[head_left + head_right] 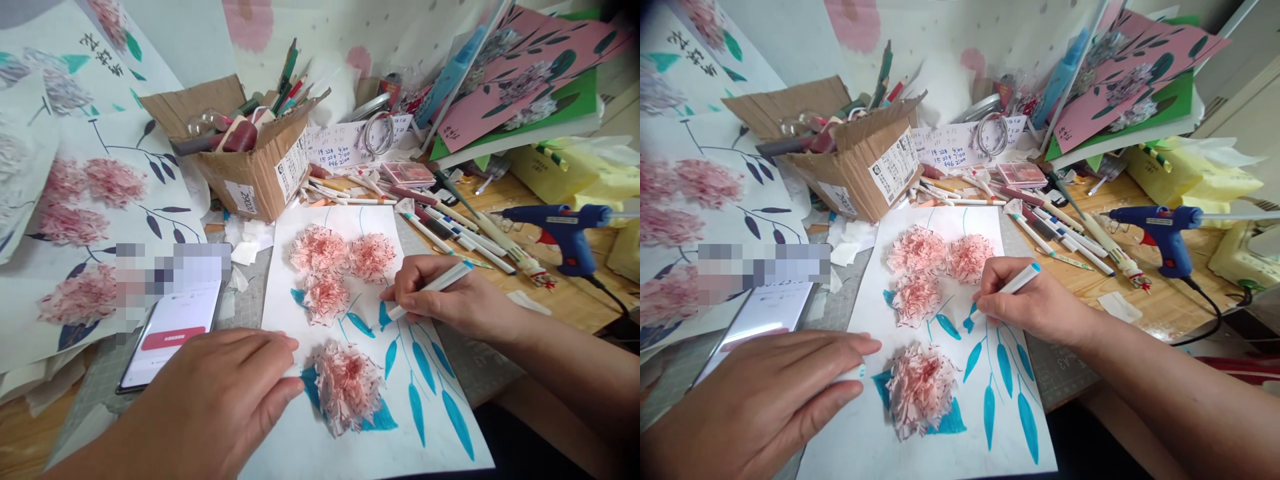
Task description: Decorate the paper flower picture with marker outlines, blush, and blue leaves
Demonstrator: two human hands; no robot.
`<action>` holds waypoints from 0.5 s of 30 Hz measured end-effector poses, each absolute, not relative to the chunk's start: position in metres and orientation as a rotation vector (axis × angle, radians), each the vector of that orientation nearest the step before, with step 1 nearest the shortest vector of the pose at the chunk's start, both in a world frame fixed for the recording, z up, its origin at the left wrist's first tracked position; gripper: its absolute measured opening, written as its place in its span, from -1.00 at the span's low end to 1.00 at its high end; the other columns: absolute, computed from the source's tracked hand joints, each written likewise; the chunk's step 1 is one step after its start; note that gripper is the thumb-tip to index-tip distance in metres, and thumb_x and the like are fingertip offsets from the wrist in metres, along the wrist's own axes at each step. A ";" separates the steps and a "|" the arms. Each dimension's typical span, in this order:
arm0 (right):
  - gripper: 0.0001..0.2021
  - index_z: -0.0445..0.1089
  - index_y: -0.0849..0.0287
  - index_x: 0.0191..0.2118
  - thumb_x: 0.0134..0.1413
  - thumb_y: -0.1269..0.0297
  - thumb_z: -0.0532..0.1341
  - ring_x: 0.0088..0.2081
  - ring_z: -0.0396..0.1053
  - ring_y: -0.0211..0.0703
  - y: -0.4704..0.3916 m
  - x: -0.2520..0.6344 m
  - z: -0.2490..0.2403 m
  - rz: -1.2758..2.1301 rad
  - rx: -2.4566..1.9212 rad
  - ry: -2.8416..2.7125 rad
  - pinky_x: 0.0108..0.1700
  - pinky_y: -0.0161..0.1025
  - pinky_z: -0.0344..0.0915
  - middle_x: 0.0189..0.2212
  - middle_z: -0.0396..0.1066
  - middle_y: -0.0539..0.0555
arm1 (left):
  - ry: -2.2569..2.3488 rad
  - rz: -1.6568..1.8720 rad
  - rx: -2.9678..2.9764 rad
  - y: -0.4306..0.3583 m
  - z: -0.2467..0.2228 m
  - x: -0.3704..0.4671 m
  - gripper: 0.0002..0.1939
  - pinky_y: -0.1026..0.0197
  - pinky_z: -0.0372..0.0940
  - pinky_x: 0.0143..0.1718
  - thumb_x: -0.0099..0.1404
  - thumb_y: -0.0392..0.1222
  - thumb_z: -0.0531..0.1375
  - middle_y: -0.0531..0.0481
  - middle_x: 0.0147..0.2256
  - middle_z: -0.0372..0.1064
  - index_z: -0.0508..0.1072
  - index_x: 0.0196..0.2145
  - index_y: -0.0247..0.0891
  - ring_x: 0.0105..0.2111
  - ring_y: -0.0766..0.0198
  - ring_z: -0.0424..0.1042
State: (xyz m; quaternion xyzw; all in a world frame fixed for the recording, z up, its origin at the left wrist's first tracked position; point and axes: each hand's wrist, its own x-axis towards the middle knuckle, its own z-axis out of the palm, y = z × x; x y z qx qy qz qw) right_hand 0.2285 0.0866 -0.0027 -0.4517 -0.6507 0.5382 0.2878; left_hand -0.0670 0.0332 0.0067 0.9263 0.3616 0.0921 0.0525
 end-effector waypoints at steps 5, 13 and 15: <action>-0.85 0.32 0.20 -0.49 0.00 0.29 0.26 -0.49 0.35 -0.30 0.087 0.224 -0.001 1.379 -1.220 -1.775 -0.51 -0.42 0.20 -0.57 0.39 0.00 | 1.069 0.276 2.807 0.035 0.007 -0.067 -0.77 0.21 0.17 -0.55 0.40 -0.10 -0.05 0.00 -0.31 0.47 0.36 -0.20 -0.18 -0.43 0.17 0.44; -0.87 0.36 0.24 -0.45 0.02 0.31 0.27 -0.54 0.25 -0.39 0.088 0.218 0.000 1.349 -1.193 -1.804 -0.51 -0.45 0.18 -0.55 0.38 -0.02 | 1.091 0.306 2.802 0.033 0.006 -0.067 -0.75 0.19 0.18 -0.55 0.41 -0.11 -0.06 0.00 -0.33 0.46 0.38 -0.21 -0.19 -0.44 0.16 0.45; -0.87 0.36 0.24 -0.45 0.01 0.31 0.27 -0.54 0.24 -0.39 0.088 0.217 0.001 1.338 -1.194 -1.810 -0.52 -0.44 0.17 -0.56 0.37 -0.02 | 1.092 0.304 2.808 0.033 0.007 -0.067 -0.74 0.19 0.18 -0.55 0.41 -0.12 -0.06 -0.01 -0.33 0.47 0.38 -0.22 -0.20 -0.43 0.16 0.45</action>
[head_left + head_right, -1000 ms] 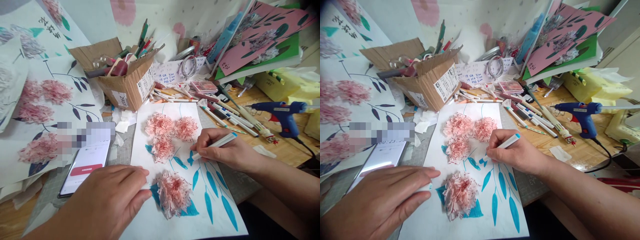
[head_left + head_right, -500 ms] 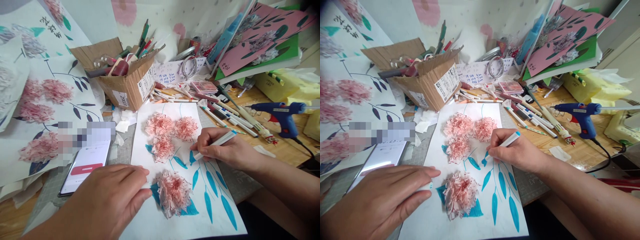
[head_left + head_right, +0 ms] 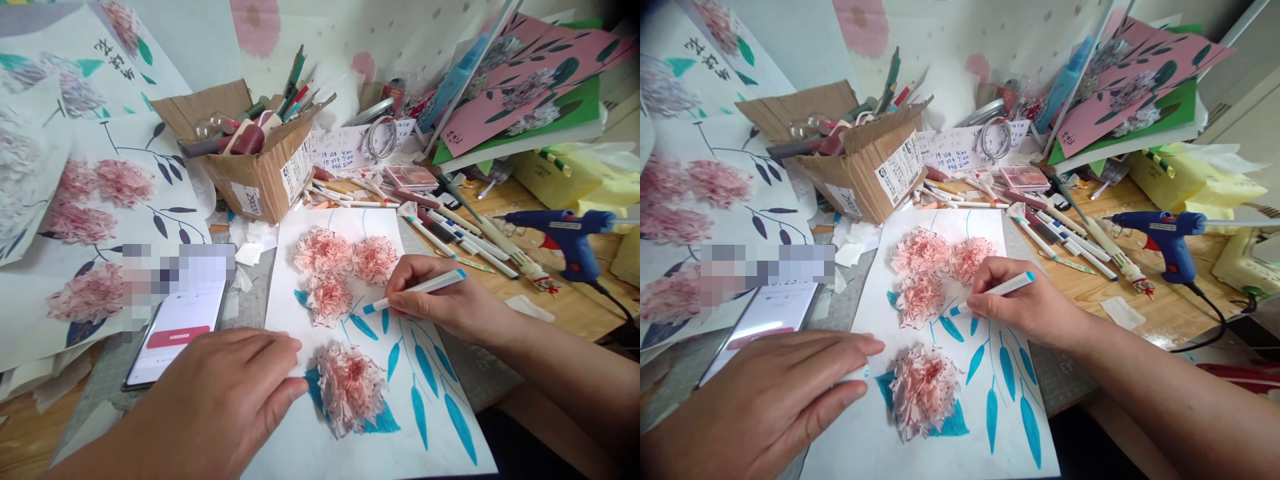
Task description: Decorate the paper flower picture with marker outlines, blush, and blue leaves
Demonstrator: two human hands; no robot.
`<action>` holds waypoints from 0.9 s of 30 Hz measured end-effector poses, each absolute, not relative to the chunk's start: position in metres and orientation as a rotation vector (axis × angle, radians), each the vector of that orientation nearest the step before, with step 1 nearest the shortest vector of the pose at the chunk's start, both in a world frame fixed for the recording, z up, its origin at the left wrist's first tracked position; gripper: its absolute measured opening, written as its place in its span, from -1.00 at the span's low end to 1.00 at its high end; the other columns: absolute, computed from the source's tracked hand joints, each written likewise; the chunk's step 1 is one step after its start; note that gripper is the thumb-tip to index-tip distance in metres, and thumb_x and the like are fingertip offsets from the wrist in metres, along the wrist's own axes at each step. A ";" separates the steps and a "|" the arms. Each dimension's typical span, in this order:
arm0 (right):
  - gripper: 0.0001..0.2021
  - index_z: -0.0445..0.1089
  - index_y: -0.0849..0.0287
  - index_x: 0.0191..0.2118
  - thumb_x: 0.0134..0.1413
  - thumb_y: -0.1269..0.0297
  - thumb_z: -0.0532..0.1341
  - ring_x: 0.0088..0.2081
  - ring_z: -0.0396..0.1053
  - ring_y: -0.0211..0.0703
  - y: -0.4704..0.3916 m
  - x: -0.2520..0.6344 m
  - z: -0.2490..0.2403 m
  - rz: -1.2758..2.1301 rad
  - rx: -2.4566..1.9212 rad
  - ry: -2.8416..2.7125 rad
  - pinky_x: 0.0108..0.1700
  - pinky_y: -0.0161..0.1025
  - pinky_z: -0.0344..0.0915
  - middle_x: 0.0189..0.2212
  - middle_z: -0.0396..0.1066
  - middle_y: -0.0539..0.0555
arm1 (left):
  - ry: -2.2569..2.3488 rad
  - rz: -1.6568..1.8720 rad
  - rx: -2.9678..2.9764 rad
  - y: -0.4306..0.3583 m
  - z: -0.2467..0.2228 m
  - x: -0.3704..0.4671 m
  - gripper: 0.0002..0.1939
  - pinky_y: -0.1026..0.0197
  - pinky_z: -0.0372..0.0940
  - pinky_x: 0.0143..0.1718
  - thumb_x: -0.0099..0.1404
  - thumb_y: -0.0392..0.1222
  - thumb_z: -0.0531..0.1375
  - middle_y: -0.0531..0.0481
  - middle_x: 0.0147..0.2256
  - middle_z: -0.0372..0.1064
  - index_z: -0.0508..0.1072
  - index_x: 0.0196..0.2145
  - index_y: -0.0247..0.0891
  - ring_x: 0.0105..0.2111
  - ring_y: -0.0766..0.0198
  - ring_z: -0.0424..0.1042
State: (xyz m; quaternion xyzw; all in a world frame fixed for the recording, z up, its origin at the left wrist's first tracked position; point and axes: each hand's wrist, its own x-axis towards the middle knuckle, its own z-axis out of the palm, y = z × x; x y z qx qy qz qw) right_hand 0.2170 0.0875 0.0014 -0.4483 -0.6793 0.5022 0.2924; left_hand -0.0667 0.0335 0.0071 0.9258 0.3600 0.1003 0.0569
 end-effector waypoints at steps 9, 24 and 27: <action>-0.86 0.31 0.19 -0.51 -0.01 0.32 0.25 -0.52 0.31 -0.28 0.086 0.223 0.002 1.320 -1.239 -1.843 -0.50 -0.36 0.20 -0.61 0.35 -0.02 | 1.084 0.288 2.803 0.035 0.009 -0.066 -0.74 0.19 0.18 -0.57 0.40 -0.13 -0.06 -0.03 -0.33 0.47 0.40 -0.26 -0.20 -0.43 0.14 0.45; -0.85 0.30 0.15 -0.55 -0.04 0.36 0.23 -0.37 0.42 -0.13 0.085 0.226 0.003 1.374 -1.224 -1.786 -0.24 -0.21 0.34 -0.61 0.27 -0.04 | 1.056 0.291 2.824 0.035 0.009 -0.067 -0.77 0.19 0.19 -0.60 0.40 -0.13 -0.04 -0.04 -0.32 0.47 0.37 -0.24 -0.21 -0.42 0.13 0.46; -0.84 0.29 0.15 -0.57 -0.07 0.37 0.25 -0.35 0.44 -0.13 0.085 0.227 0.004 1.438 -1.205 -1.762 -0.16 -0.18 0.36 -0.62 0.26 -0.05 | 1.058 0.266 2.814 0.034 0.008 -0.068 -0.79 0.19 0.20 -0.58 0.40 -0.12 -0.02 -0.04 -0.31 0.47 0.37 -0.23 -0.20 -0.40 0.12 0.46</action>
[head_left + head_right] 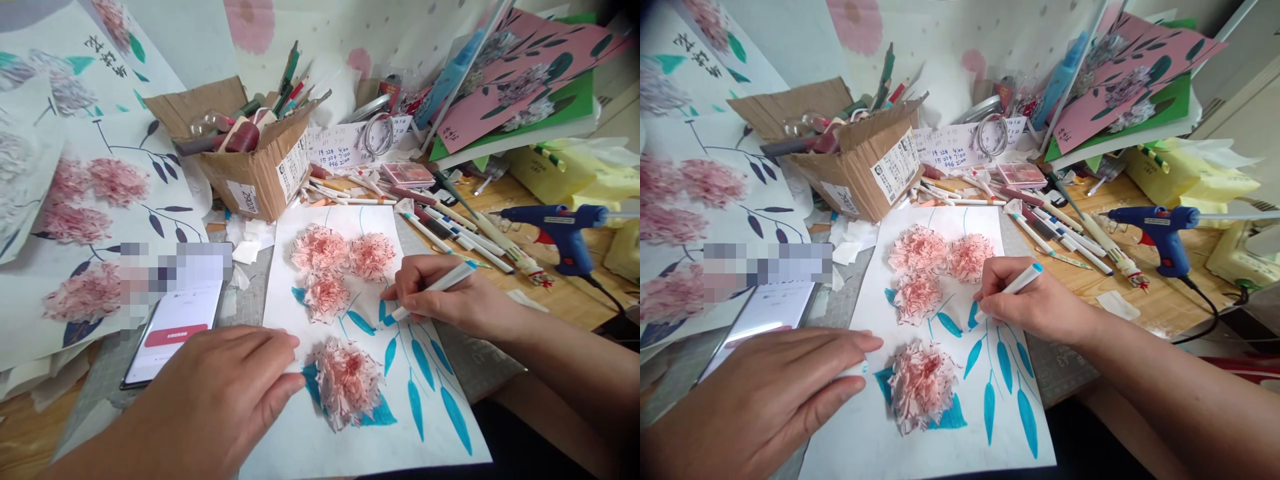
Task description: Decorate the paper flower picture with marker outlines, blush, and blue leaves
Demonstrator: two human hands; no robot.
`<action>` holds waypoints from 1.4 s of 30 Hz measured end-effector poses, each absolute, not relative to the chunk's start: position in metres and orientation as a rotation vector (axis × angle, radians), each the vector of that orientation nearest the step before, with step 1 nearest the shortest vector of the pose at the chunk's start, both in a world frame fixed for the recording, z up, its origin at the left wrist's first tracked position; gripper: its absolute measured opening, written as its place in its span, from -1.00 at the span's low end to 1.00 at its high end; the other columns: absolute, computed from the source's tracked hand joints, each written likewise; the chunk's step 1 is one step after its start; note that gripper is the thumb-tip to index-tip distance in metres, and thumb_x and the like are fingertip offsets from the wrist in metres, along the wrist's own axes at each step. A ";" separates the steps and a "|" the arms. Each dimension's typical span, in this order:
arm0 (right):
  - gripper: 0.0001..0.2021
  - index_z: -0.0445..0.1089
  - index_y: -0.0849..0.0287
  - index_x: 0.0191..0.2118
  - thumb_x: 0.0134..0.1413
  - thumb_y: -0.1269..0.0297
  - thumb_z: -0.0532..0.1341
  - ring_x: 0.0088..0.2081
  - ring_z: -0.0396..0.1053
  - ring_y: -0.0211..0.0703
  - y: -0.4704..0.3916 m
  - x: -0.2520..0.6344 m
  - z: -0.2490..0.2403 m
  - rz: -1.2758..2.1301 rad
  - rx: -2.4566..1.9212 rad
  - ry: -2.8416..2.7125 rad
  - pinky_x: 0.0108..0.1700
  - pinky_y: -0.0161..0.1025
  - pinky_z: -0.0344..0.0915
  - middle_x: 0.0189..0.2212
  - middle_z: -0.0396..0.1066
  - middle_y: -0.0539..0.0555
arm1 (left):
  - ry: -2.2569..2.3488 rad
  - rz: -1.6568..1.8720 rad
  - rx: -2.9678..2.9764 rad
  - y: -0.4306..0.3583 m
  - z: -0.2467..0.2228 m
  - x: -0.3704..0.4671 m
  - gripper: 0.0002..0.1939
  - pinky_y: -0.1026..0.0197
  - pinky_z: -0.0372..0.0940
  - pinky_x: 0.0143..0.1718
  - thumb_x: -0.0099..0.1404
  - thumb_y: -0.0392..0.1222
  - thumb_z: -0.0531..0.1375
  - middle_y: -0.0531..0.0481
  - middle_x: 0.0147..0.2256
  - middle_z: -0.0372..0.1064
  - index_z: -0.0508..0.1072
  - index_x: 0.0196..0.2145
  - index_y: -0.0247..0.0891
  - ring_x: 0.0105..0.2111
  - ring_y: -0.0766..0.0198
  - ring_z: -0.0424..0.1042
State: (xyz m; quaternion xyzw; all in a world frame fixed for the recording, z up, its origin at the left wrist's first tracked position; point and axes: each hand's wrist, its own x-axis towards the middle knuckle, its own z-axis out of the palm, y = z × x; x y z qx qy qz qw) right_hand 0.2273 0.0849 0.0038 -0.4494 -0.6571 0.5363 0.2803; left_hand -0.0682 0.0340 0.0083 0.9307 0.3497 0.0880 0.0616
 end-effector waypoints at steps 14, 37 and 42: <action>-0.84 0.32 0.20 -0.47 0.02 0.25 0.25 -0.54 0.27 -0.33 0.084 0.224 0.002 1.279 -1.232 -1.856 -0.52 -0.38 0.19 -0.55 0.37 0.00 | 1.070 0.297 2.835 0.034 0.008 -0.068 -0.73 0.19 0.20 -0.61 0.41 -0.11 -0.07 -0.06 -0.31 0.47 0.38 -0.22 -0.23 -0.42 0.11 0.46; -0.84 0.31 0.15 -0.55 -0.02 0.33 0.25 -0.34 0.44 -0.16 0.079 0.228 0.002 1.450 -1.163 -1.725 -0.09 -0.17 0.35 -0.63 0.29 -0.05 | 1.061 0.281 2.819 0.036 0.009 -0.067 -0.73 0.17 0.22 -0.60 0.41 -0.11 -0.05 -0.07 -0.31 0.47 0.40 -0.24 -0.23 -0.41 0.10 0.46; -0.81 0.29 0.14 -0.59 -0.04 0.34 0.25 -0.40 0.41 -0.19 0.080 0.227 0.007 1.410 -1.185 -1.804 -0.12 -0.18 0.36 -0.64 0.26 -0.06 | 1.053 0.266 2.819 0.035 0.010 -0.068 -0.73 0.17 0.22 -0.60 0.40 -0.10 -0.05 -0.07 -0.30 0.47 0.40 -0.23 -0.22 -0.41 0.11 0.46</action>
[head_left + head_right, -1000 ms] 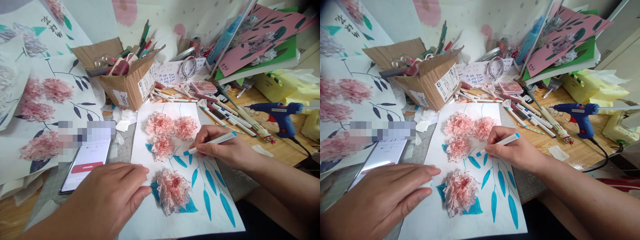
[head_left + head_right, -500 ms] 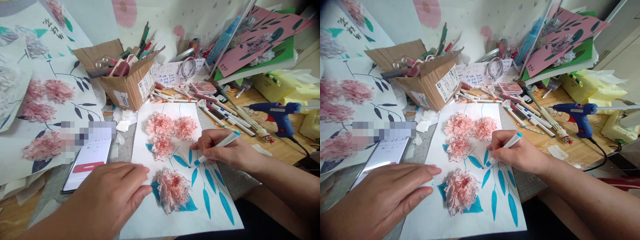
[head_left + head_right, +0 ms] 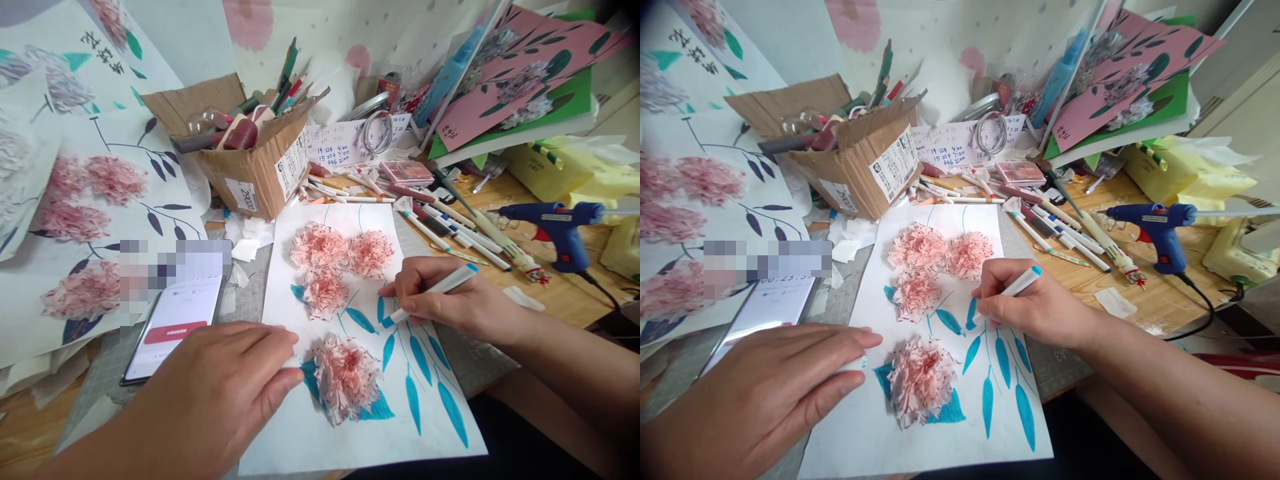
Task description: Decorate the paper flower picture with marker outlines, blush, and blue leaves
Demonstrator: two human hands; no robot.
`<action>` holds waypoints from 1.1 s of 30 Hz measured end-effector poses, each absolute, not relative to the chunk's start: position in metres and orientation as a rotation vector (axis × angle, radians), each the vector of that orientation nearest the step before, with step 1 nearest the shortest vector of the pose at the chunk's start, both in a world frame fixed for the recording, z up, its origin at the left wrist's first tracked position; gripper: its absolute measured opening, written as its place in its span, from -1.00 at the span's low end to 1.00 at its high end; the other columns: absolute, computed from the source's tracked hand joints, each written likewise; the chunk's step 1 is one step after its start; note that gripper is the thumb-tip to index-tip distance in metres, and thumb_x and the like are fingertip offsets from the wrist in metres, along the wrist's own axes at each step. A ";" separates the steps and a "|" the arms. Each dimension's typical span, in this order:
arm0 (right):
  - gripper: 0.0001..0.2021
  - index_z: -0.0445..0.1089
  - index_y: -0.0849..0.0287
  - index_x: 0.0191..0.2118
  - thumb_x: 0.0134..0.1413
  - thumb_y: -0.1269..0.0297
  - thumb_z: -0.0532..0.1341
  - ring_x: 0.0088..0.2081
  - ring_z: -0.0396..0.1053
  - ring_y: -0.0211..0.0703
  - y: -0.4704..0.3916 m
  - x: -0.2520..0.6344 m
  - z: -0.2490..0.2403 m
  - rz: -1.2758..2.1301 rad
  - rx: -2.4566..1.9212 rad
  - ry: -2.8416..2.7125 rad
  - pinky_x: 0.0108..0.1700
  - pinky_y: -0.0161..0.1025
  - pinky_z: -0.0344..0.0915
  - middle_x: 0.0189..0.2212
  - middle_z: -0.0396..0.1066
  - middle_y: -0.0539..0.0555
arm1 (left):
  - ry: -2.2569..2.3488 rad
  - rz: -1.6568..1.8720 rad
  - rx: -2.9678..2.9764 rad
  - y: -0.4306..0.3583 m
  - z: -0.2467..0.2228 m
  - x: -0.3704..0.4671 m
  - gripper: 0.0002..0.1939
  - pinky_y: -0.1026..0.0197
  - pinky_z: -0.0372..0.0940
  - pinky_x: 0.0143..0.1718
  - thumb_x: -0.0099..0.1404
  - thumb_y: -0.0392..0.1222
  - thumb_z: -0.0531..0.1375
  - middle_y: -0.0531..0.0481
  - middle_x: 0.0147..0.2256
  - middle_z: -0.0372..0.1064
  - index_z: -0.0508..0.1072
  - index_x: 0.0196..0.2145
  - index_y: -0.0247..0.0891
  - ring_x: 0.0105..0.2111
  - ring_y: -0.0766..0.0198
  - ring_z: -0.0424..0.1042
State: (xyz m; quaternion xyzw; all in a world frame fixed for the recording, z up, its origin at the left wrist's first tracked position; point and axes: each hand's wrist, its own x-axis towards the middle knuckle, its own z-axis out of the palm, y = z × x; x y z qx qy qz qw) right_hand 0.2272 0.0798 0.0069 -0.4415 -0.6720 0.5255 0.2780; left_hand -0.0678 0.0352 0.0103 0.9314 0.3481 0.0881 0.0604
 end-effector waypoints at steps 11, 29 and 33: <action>-0.82 0.30 0.15 -0.59 -0.05 0.35 0.26 -0.41 0.42 -0.21 0.080 0.229 0.005 1.422 -1.168 -1.756 -0.08 -0.20 0.36 -0.65 0.25 -0.07 | 1.080 0.268 2.818 0.036 0.007 -0.070 -0.73 0.17 0.23 -0.59 0.41 -0.11 -0.05 -0.06 -0.27 0.47 0.40 -0.21 -0.23 -0.38 0.10 0.46; -0.85 0.47 0.11 -0.31 -0.02 0.19 0.32 -0.39 0.43 -0.18 0.081 0.231 -0.011 1.437 -0.980 -1.185 -0.36 -0.24 0.39 -0.44 0.46 0.05 | 1.143 0.288 2.848 0.034 0.006 -0.066 -0.67 0.23 0.22 -0.50 0.43 -0.03 -0.12 0.04 -0.33 0.48 0.40 -0.23 -0.14 -0.41 0.21 0.46; -0.83 0.38 0.14 -0.48 -0.05 0.21 0.34 -0.56 0.32 -0.31 0.082 0.234 -0.013 1.312 -1.048 -1.151 -0.40 -0.28 0.36 -0.59 0.34 -0.05 | 1.139 0.298 2.860 0.037 0.003 -0.068 -0.68 0.24 0.23 -0.51 0.42 -0.01 -0.12 0.07 -0.32 0.49 0.37 -0.21 -0.12 -0.40 0.21 0.48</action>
